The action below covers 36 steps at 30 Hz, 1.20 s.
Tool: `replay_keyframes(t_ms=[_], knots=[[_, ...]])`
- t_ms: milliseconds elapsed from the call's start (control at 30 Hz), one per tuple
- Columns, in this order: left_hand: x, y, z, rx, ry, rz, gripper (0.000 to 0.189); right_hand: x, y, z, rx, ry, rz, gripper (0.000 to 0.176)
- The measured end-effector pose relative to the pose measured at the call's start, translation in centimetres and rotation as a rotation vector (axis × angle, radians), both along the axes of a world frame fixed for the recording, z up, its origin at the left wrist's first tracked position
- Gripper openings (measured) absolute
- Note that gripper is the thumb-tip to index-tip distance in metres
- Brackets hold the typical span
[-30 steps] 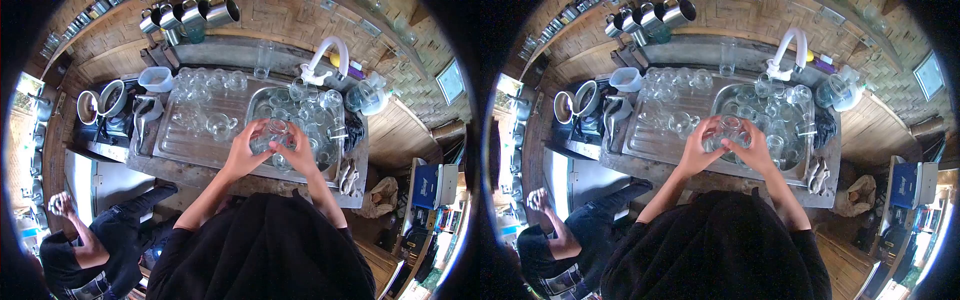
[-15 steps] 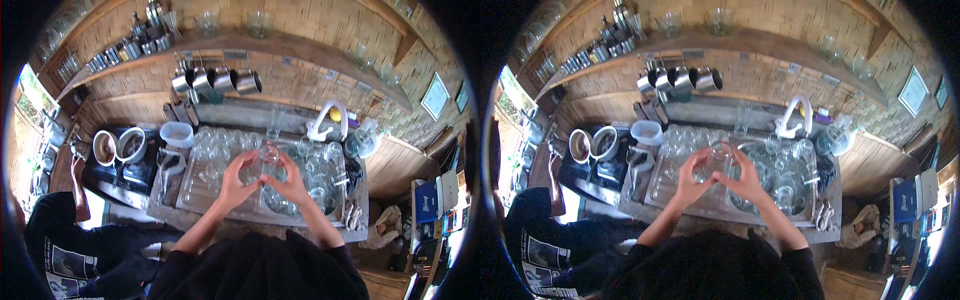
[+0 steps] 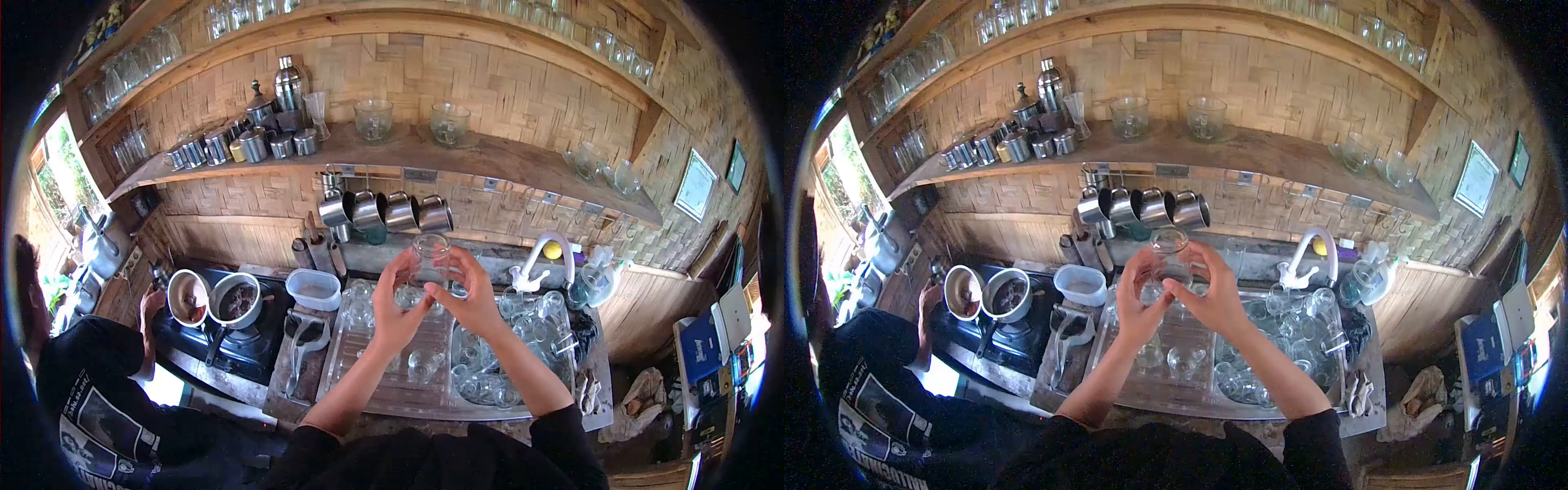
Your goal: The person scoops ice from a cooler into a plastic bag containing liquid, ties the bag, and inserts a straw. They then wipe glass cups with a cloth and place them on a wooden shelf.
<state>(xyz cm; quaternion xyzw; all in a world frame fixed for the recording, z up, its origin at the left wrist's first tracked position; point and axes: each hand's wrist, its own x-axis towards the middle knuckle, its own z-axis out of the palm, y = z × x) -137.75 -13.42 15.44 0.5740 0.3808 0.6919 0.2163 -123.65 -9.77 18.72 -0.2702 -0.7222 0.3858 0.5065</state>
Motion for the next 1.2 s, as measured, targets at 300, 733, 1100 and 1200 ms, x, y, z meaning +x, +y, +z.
replay_keyframes(t_ms=[300, 733, 1100, 1200], knots=[[-4.8, 3.4, 6.4, 0.185, 0.075, 0.124, 0.067, -5.1, 3.6, 6.5, 0.182, 0.018, 0.004, 0.059], [-5.1, 6.6, 17.0, 0.334, 0.159, 0.187, 0.064, -5.4, 7.5, 17.9, 0.380, 0.024, -0.027, 0.059], [-0.6, 13.0, 28.7, 0.509, 0.507, 0.383, 0.055, 0.3, 13.3, 28.9, 0.446, 0.037, -0.192, 0.054], [0.3, 17.1, 32.7, 0.490, 0.519, 0.256, 0.054, 1.9, 16.7, 32.4, 0.495, -0.021, -0.331, 0.059]])
